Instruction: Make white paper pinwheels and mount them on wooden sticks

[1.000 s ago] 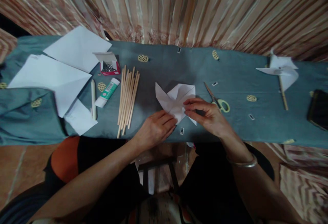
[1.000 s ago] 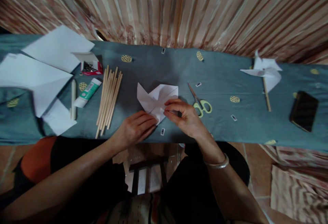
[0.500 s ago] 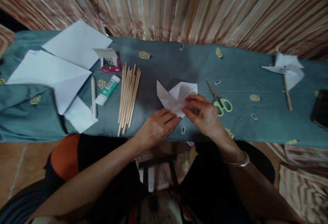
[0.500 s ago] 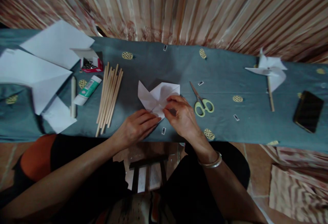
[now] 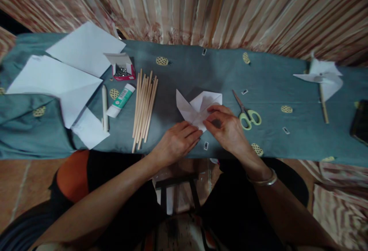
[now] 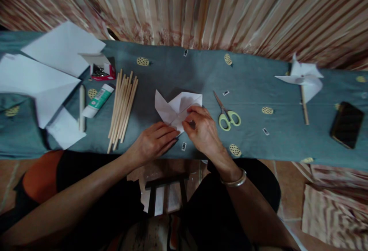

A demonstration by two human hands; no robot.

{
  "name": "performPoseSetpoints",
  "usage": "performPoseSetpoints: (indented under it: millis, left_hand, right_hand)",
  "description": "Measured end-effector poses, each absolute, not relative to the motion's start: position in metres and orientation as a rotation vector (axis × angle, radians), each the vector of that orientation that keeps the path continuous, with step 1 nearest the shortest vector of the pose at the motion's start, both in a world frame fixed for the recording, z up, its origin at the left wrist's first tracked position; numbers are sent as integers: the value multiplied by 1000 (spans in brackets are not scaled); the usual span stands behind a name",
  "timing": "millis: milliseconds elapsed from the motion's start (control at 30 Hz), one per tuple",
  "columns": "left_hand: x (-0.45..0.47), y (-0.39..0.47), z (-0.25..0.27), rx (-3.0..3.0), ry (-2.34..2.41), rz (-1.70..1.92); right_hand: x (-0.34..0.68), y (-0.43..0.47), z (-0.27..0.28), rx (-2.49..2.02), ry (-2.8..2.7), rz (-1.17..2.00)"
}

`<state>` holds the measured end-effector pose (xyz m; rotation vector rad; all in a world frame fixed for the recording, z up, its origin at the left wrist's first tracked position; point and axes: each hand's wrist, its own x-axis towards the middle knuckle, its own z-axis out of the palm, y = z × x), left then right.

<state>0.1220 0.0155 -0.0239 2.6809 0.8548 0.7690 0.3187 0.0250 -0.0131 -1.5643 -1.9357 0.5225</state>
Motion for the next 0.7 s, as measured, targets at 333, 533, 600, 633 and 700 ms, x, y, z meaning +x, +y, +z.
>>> performPoseSetpoints:
  millis: [333, 533, 600, 633, 700]
  left_hand:
    - [122, 16, -25, 2669, 856, 765]
    - [122, 16, -25, 2645, 861, 754]
    - [122, 16, -25, 2646, 856, 758]
    - [122, 16, -25, 2649, 856, 757]
    - [122, 16, -24, 2651, 858, 755]
  right_hand:
    - [317, 24, -13, -1565, -1960, 486]
    - [316, 23, -13, -1579, -1958, 488]
    - [316, 23, -13, -1586, -1952, 492]
    - [316, 23, -13, -1587, -1948, 494]
    - [316, 23, -12, -1583, -1943, 499]
